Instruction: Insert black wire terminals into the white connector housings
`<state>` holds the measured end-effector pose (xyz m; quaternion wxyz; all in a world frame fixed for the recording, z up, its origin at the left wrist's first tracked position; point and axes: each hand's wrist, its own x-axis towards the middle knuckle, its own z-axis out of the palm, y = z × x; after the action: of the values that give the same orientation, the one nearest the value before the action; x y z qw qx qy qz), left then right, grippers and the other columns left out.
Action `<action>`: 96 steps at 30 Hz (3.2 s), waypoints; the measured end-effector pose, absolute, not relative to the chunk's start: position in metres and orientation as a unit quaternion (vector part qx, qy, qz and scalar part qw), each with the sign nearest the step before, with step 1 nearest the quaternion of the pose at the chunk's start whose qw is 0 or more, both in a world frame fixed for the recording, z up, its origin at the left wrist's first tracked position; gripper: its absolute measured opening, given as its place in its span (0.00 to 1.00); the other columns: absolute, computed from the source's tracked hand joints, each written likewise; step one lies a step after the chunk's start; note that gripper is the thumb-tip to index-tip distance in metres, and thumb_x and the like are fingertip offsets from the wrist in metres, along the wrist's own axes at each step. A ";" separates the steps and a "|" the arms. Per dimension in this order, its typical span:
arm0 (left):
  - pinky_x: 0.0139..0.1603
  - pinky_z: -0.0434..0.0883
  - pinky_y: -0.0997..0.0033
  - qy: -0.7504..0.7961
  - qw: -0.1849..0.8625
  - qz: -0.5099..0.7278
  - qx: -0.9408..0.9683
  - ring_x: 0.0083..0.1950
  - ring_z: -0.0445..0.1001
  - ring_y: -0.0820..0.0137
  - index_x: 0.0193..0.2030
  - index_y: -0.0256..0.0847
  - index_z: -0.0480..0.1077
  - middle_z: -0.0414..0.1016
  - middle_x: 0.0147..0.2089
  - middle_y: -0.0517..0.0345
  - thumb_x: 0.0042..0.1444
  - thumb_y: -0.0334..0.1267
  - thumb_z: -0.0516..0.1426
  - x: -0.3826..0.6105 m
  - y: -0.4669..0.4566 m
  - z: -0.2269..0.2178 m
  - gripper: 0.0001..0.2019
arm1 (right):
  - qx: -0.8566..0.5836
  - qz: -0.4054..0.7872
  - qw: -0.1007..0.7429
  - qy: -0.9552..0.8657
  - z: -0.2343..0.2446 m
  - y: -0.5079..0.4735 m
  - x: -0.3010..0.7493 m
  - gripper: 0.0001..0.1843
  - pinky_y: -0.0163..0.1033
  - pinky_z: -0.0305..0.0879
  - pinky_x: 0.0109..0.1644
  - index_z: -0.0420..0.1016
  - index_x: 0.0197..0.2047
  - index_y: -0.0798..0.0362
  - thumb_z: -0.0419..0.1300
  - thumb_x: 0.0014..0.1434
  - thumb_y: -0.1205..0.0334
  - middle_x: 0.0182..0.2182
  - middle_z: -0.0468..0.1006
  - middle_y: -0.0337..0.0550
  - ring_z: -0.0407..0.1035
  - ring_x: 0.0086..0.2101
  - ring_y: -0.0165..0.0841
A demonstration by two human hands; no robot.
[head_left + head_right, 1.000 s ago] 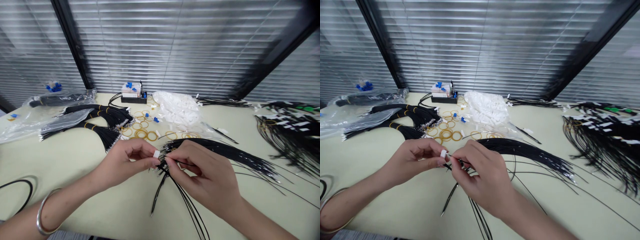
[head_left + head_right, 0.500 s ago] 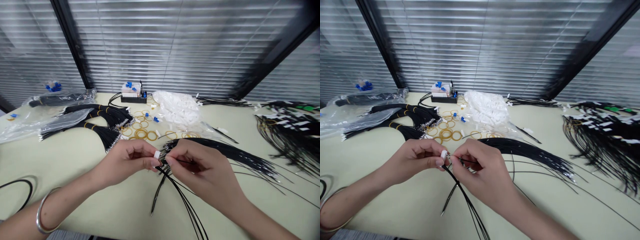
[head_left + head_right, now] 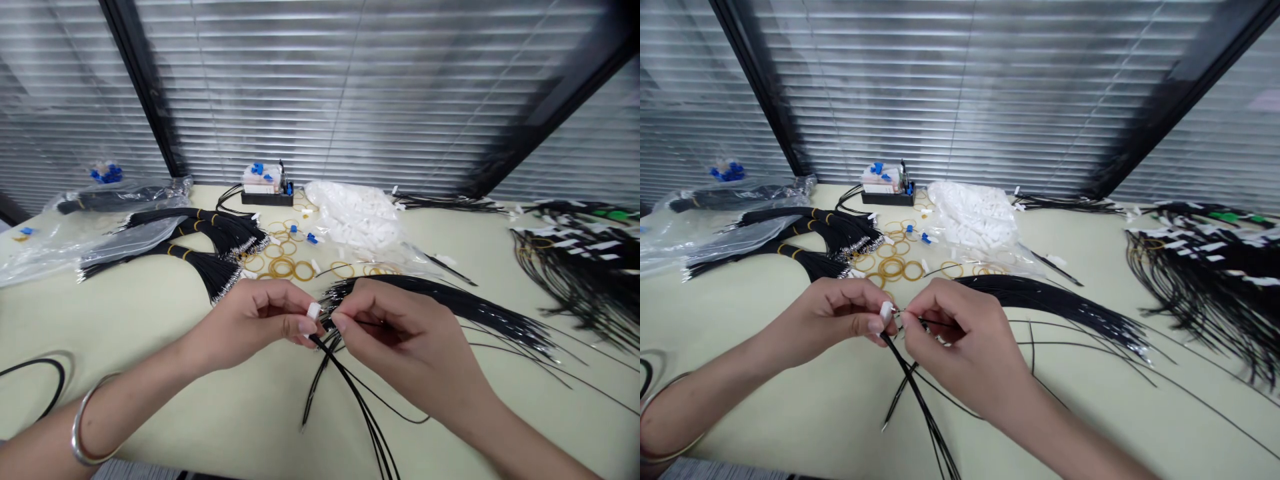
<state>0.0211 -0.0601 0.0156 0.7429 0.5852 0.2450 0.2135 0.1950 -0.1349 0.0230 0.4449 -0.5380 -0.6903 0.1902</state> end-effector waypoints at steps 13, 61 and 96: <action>0.33 0.75 0.80 0.242 0.798 0.193 0.516 0.30 0.77 0.77 0.33 0.34 0.74 0.78 0.30 0.58 0.51 0.29 0.61 0.021 -0.057 0.017 0.02 | -0.539 0.214 0.446 -0.682 0.021 -0.136 0.196 0.08 0.25 0.53 0.20 0.69 0.25 0.56 0.55 0.55 0.68 0.19 0.68 0.36 0.59 0.20 0.19; 0.35 0.73 0.77 0.289 0.712 0.197 0.609 0.31 0.75 0.76 0.31 0.34 0.71 0.75 0.28 0.60 0.46 0.35 0.65 0.021 -0.064 0.017 0.08 | -0.542 0.154 0.406 -0.720 0.019 -0.138 0.191 0.11 0.26 0.50 0.20 0.69 0.24 0.56 0.54 0.57 0.65 0.18 0.64 0.35 0.55 0.19 0.20; 0.35 0.70 0.77 0.306 0.646 0.175 0.677 0.30 0.71 0.78 0.33 0.35 0.69 0.73 0.28 0.60 0.51 0.35 0.61 0.018 -0.056 0.020 0.06 | -0.558 0.182 0.029 -0.809 0.008 -0.107 0.253 0.06 0.30 0.55 0.33 0.72 0.36 0.48 0.59 0.53 0.63 0.33 0.72 0.36 0.64 0.32 0.26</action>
<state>0.0180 -0.0563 0.0202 0.6458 0.6771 0.3065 0.1746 0.2532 -0.1066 0.0078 0.0289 -0.5581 -0.8089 0.1824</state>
